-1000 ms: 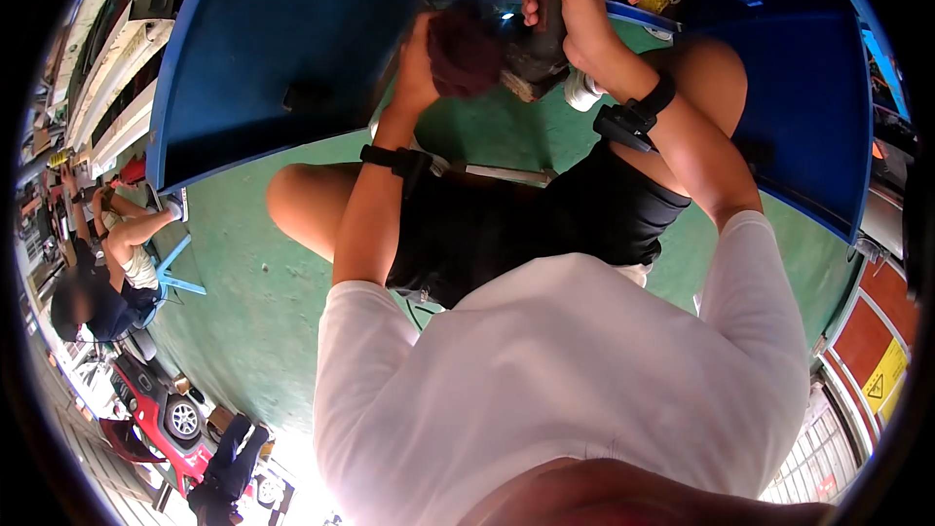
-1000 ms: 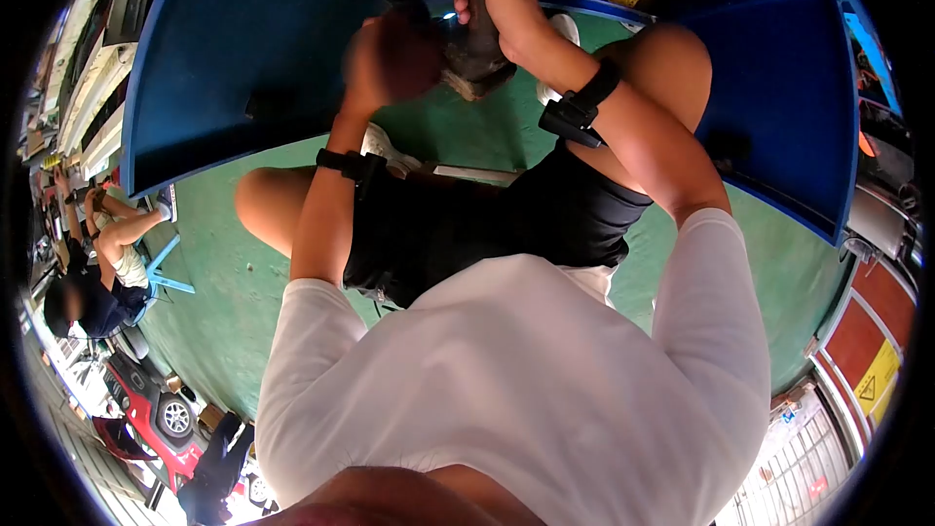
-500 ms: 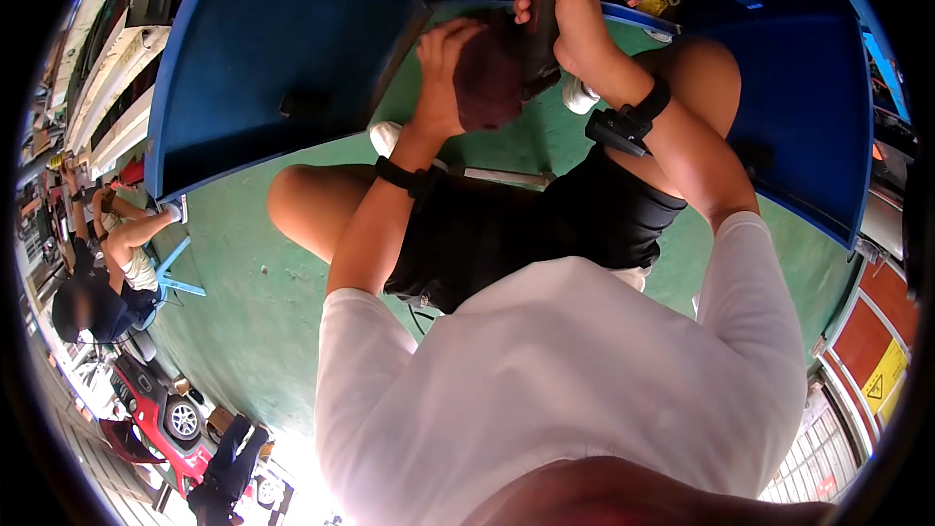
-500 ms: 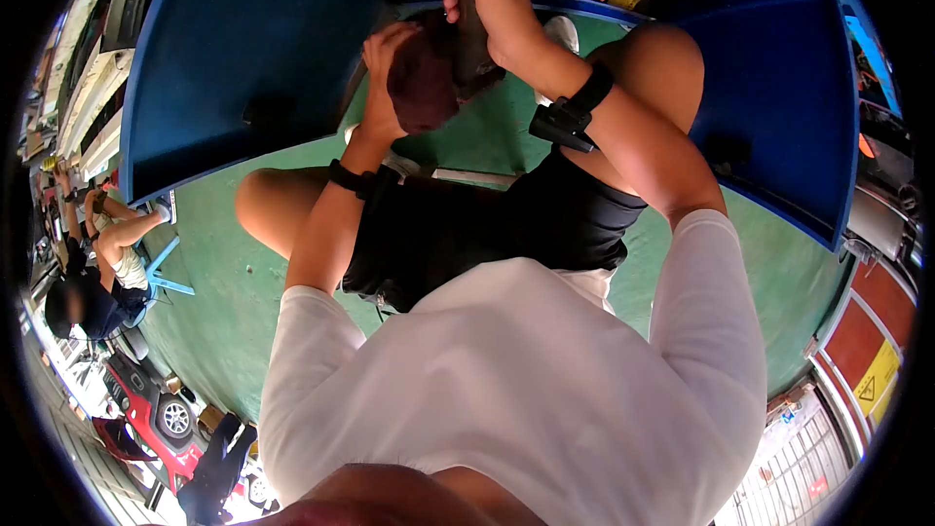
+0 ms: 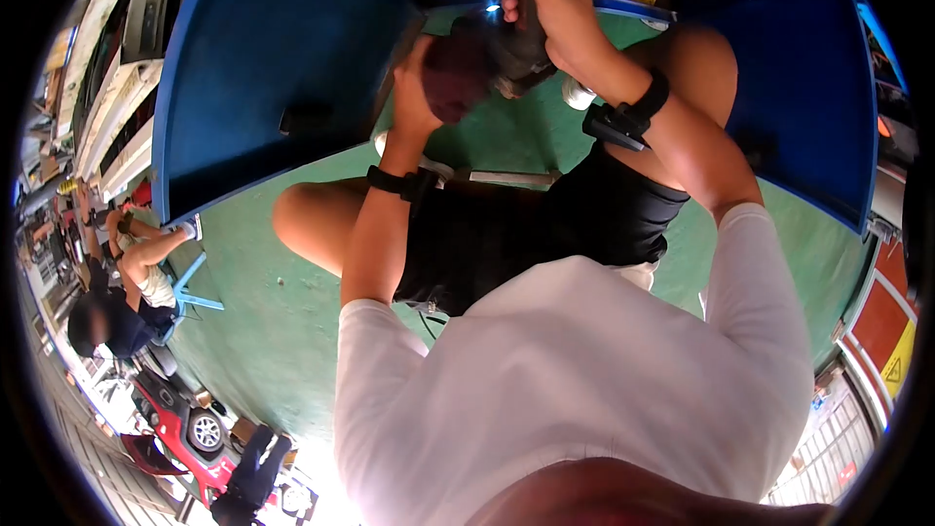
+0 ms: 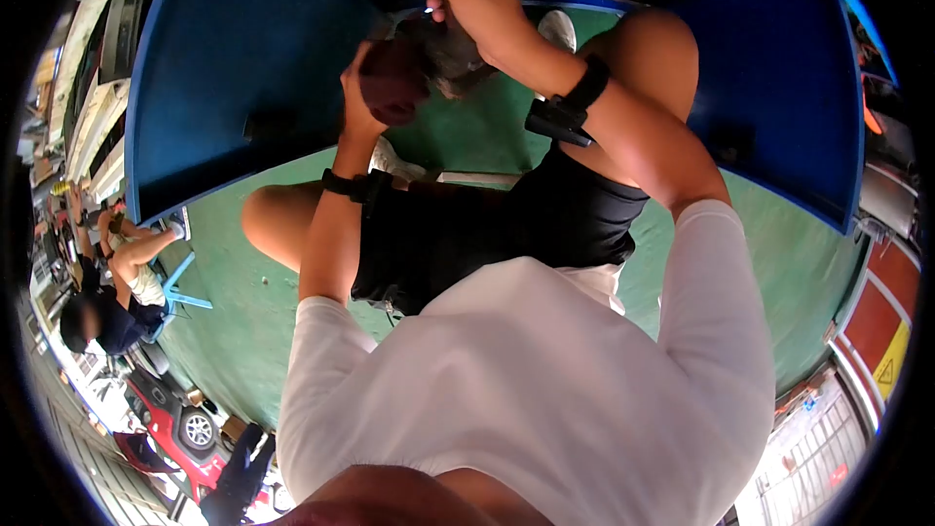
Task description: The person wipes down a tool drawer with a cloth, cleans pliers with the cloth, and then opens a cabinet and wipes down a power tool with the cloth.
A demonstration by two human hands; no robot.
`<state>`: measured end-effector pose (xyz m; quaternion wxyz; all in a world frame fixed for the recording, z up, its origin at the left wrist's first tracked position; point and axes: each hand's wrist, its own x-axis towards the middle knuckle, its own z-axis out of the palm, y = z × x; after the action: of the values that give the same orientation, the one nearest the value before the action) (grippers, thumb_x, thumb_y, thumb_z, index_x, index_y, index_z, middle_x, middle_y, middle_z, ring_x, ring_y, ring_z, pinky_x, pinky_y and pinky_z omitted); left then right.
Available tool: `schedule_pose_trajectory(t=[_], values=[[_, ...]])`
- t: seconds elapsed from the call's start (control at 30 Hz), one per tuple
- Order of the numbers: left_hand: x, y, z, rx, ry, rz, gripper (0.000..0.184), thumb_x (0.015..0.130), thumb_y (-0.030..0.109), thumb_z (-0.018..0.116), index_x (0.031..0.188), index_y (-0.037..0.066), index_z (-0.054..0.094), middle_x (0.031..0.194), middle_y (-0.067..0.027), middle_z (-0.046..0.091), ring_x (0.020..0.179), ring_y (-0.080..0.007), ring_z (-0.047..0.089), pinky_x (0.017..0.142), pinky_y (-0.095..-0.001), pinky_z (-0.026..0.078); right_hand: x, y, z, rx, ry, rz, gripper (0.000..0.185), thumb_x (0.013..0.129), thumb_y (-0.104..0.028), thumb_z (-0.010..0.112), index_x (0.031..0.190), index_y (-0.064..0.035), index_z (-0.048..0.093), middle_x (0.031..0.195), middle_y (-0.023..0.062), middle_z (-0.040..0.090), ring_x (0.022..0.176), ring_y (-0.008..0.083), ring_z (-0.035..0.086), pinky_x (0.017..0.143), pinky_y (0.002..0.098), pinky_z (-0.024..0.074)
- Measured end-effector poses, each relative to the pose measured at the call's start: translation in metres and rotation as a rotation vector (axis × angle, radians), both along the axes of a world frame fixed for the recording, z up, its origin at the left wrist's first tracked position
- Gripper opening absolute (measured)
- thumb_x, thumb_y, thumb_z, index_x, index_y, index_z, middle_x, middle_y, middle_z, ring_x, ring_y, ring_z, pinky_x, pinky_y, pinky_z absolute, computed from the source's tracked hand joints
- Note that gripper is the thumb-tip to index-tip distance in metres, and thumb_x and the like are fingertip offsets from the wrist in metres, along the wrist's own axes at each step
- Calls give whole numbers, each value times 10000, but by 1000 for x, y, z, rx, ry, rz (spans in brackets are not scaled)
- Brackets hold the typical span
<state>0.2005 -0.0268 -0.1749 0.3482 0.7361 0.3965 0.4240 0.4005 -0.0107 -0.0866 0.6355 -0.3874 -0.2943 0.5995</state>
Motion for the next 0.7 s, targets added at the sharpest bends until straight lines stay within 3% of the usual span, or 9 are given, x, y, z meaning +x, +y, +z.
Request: schedule_pose_trajectory(t=[0.03,0.1,0.23,0.3,0.43,0.53,0.6,0.7], values=[[8,-1,2,-5,3,-15,470,663,198,848,1026,26,603,858,-144,688,766,-291,691,723,-368,544,0,3,-2,-7,-37,11,258,908,-49,629,1166,-32,637,790,25,591,615,123,547,550,249,451],[18,-8,4,147,203,18,395,696,238,807,993,40,640,860,-179,709,814,-374,713,697,-403,560,2,5,-5,26,-83,12,206,911,-42,630,1117,-38,624,799,28,595,611,119,552,530,252,448],[10,5,-9,68,184,89,385,702,223,796,991,27,632,860,-196,701,799,-413,692,695,-402,562,-1,10,-13,39,-98,-33,184,908,-43,637,1092,-44,623,790,29,598,591,119,552,507,256,443],[7,14,-9,-7,206,255,376,719,205,794,988,23,604,831,-174,699,757,-339,712,667,-367,549,0,10,-7,-38,-127,-46,177,909,-54,649,1085,-46,630,781,30,600,575,120,554,495,258,442],[5,5,9,-135,131,139,362,714,198,789,975,25,608,813,-166,694,752,-339,713,670,-371,551,0,11,-14,-167,-33,9,190,912,-95,681,1093,-45,655,749,32,605,580,126,571,496,263,454],[7,3,14,76,75,-14,358,713,187,781,978,18,610,794,-160,693,735,-313,720,668,-365,556,-1,12,-7,-188,-19,-21,180,904,-117,696,1068,-49,667,723,31,604,572,133,576,496,275,461],[-3,8,-5,270,190,-32,364,715,189,783,988,14,618,819,-159,701,759,-276,726,680,-356,556,1,15,-6,-219,-16,-18,159,907,-129,693,1043,-50,666,718,31,603,569,137,577,496,284,464],[-9,21,-5,44,128,129,418,709,184,789,1045,8,613,845,-156,711,789,-247,726,704,-349,557,2,10,-10,-220,-17,-12,132,913,-152,685,996,-53,662,714,33,601,562,145,577,498,297,468]])
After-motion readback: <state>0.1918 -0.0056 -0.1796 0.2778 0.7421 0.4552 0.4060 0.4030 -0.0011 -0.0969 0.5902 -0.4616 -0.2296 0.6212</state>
